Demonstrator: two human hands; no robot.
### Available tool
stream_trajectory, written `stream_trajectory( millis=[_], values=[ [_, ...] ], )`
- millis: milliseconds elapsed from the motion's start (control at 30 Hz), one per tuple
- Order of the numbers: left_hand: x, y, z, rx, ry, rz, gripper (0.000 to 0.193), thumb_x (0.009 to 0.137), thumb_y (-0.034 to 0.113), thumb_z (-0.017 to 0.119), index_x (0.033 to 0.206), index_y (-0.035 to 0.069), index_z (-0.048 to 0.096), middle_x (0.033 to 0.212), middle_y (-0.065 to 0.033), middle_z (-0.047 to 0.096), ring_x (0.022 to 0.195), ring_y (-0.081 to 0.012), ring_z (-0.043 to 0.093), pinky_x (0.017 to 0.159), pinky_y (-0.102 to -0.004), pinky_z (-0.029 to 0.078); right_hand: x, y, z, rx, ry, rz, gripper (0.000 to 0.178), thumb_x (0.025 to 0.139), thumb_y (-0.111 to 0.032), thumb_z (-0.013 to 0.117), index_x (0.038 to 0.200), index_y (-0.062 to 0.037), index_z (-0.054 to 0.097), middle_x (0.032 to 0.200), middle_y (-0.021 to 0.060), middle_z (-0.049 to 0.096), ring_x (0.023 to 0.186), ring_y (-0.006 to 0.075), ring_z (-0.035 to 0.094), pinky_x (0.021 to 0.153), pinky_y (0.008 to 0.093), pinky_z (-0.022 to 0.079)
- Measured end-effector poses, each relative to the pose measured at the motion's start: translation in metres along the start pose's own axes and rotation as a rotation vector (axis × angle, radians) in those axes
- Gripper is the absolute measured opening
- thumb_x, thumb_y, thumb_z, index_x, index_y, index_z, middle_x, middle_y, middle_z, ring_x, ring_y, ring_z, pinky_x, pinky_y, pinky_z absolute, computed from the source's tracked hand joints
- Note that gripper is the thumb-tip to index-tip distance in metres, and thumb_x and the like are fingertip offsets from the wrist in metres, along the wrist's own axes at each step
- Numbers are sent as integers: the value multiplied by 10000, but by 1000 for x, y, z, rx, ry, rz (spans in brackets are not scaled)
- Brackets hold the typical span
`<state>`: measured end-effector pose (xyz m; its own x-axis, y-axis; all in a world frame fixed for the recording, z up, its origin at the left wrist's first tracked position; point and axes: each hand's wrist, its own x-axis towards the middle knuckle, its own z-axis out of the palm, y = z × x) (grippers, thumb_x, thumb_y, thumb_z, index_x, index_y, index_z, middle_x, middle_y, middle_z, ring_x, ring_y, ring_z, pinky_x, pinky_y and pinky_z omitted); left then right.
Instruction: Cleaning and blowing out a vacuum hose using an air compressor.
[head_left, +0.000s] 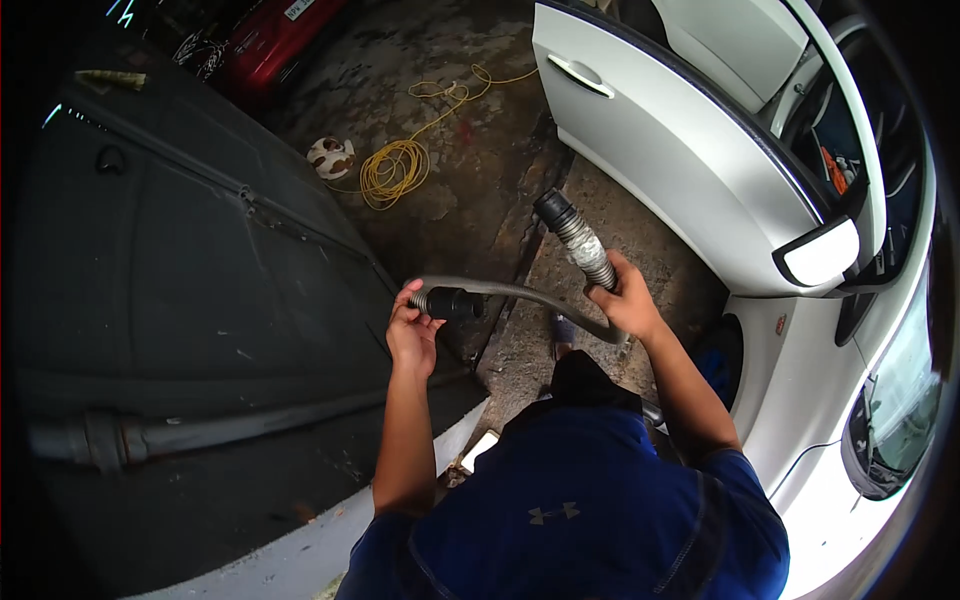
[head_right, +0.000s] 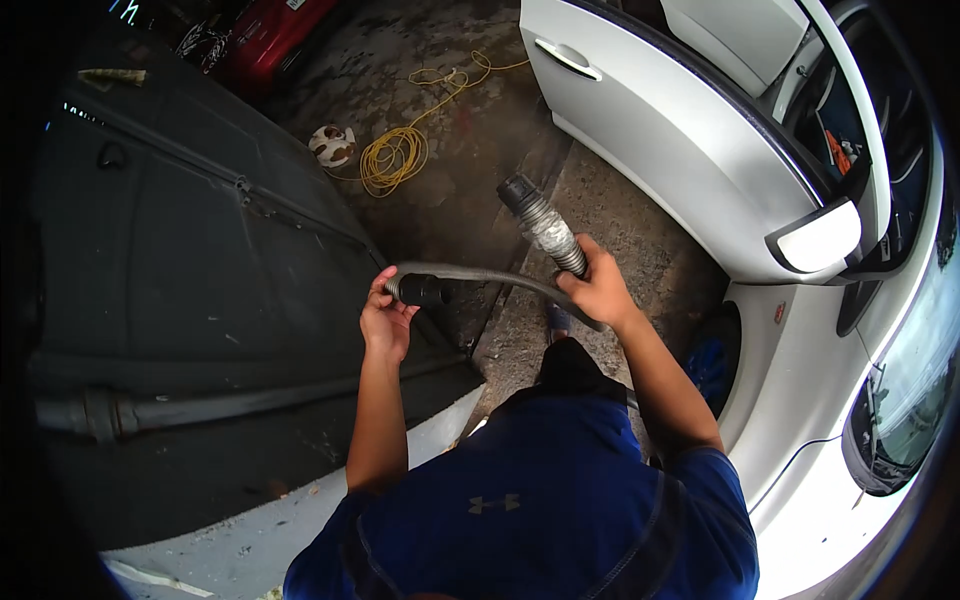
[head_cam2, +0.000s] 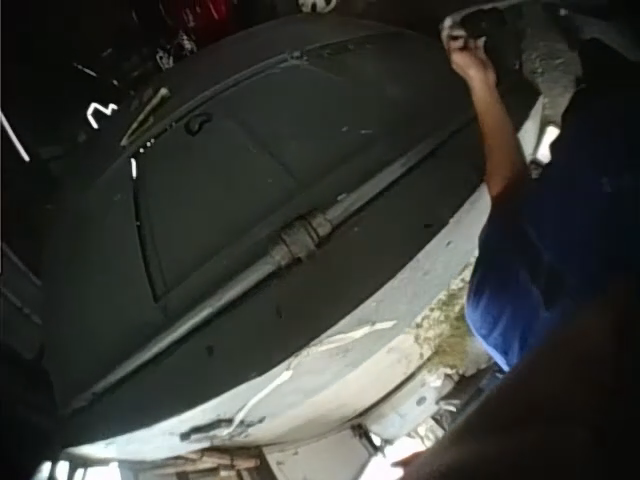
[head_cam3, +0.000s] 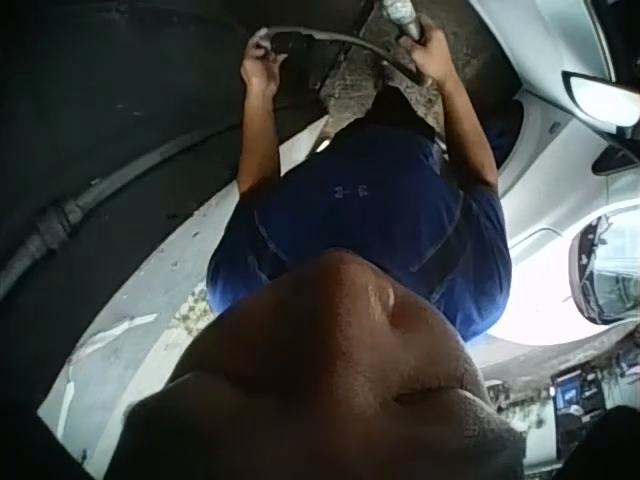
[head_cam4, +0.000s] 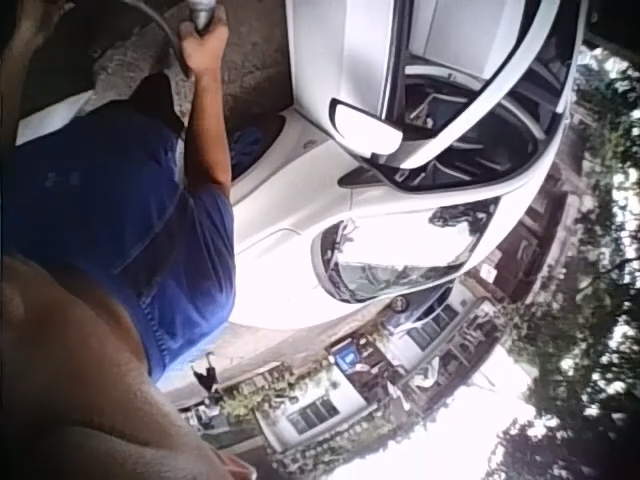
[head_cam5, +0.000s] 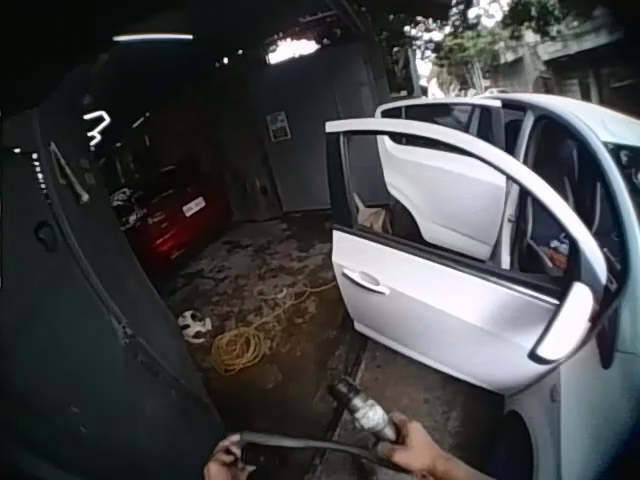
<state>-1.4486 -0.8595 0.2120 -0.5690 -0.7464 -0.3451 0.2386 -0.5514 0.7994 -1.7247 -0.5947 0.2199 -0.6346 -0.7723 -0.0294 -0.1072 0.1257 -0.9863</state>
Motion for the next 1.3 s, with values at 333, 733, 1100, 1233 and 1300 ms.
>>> stream_trajectory(
  millis=[333,733,1100,1233,1300],
  values=[
    [240,129,17,1255,418,174,505,933,45,779,1397,111,591,1112,-93,675,950,-186,714,824,-365,631,324,-15,-19,-174,37,-23,385,891,-185,841,1187,-29,652,843,49,639,740,150,574,711,336,496],
    [495,293,-28,1156,643,723,472,999,275,773,1239,-54,534,904,-108,621,783,-188,602,724,-350,499,748,-73,37,-416,214,-468,524,709,4,685,1228,-32,621,1160,211,656,1172,442,606,1036,465,487],
    [905,356,89,1155,338,890,472,1073,354,673,1274,-44,522,804,-69,617,675,-137,579,590,-340,463,945,27,45,-364,523,-31,504,748,-13,803,1222,-38,637,1175,222,653,1136,465,629,992,480,520],
    [1040,379,178,926,126,1046,490,1103,338,615,1312,-90,497,792,-57,609,655,-170,571,635,-319,482,992,67,12,-368,661,120,539,739,-28,828,1238,-35,624,1193,222,649,1146,459,633,996,476,524],
    [1090,371,237,845,39,1031,525,1106,345,605,1358,-90,453,850,-87,622,672,-177,574,663,-335,503,1017,90,-5,-376,741,181,574,743,-78,865,1260,-35,621,1199,234,638,1172,459,619,1027,489,512]
  ],
)
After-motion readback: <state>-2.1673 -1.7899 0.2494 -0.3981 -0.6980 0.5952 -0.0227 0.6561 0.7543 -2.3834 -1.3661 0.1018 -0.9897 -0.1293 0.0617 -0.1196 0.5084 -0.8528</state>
